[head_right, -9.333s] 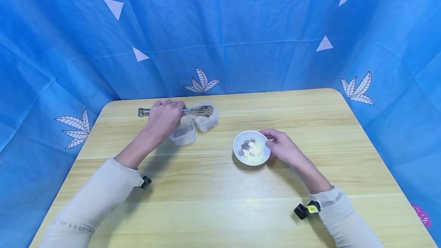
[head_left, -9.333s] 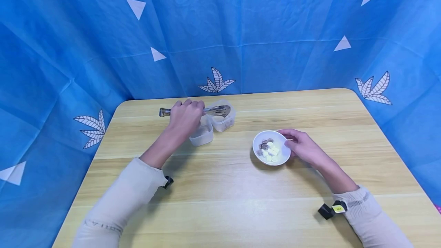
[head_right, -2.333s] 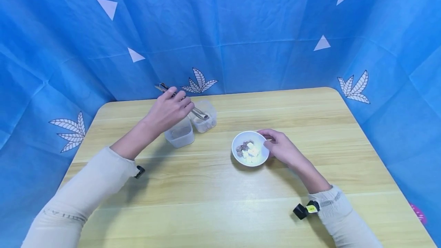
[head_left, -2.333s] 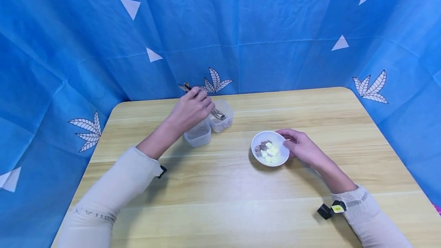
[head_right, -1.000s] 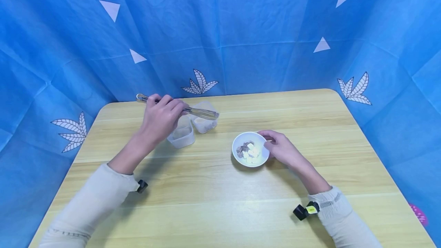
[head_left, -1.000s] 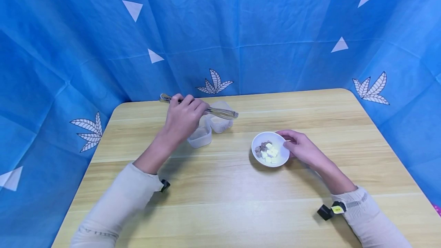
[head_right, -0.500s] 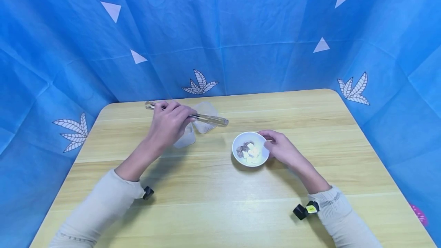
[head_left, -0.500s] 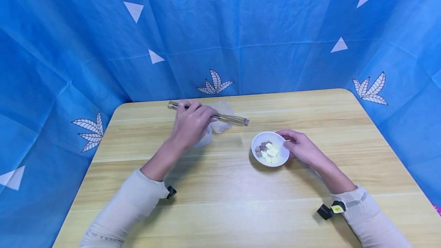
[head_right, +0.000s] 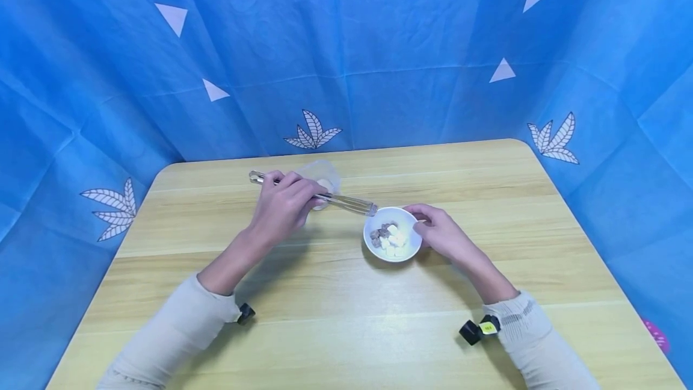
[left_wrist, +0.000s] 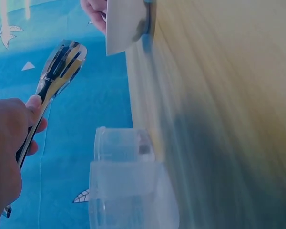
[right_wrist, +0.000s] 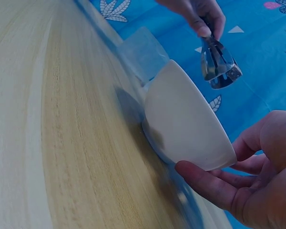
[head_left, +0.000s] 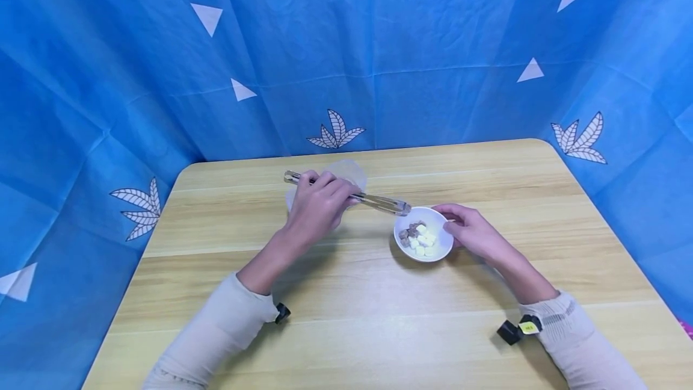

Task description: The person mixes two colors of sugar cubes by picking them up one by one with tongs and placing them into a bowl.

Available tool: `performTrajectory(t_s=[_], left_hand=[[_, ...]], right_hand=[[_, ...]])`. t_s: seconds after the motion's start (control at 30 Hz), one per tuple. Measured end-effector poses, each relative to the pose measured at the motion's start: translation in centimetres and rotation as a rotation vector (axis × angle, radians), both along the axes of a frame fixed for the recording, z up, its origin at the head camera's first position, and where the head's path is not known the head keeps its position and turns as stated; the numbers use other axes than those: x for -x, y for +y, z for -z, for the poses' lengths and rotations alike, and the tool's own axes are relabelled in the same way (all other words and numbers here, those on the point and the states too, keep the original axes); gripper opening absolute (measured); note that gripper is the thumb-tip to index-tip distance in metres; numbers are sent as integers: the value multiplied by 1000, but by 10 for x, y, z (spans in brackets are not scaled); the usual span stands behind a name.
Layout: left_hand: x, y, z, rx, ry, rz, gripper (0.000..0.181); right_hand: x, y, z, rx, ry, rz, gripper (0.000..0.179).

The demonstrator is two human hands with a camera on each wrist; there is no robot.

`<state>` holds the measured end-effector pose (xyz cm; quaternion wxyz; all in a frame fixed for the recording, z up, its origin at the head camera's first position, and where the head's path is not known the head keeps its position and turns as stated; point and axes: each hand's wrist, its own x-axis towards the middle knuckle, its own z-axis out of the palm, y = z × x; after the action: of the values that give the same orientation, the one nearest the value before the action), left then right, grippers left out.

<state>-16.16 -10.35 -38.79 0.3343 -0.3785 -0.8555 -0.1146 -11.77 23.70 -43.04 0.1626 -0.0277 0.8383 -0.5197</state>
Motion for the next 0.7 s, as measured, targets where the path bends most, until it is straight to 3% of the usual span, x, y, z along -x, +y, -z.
performTrajectory(t_s=[0.3,0.7], left_hand=[[-5,10,8,31,-28,4,19],[-7,12,11,37,-79,9,21]], right_hand=[[0,0,1,6,0,1,48],[1,0,1,-5,12,-1,47]])
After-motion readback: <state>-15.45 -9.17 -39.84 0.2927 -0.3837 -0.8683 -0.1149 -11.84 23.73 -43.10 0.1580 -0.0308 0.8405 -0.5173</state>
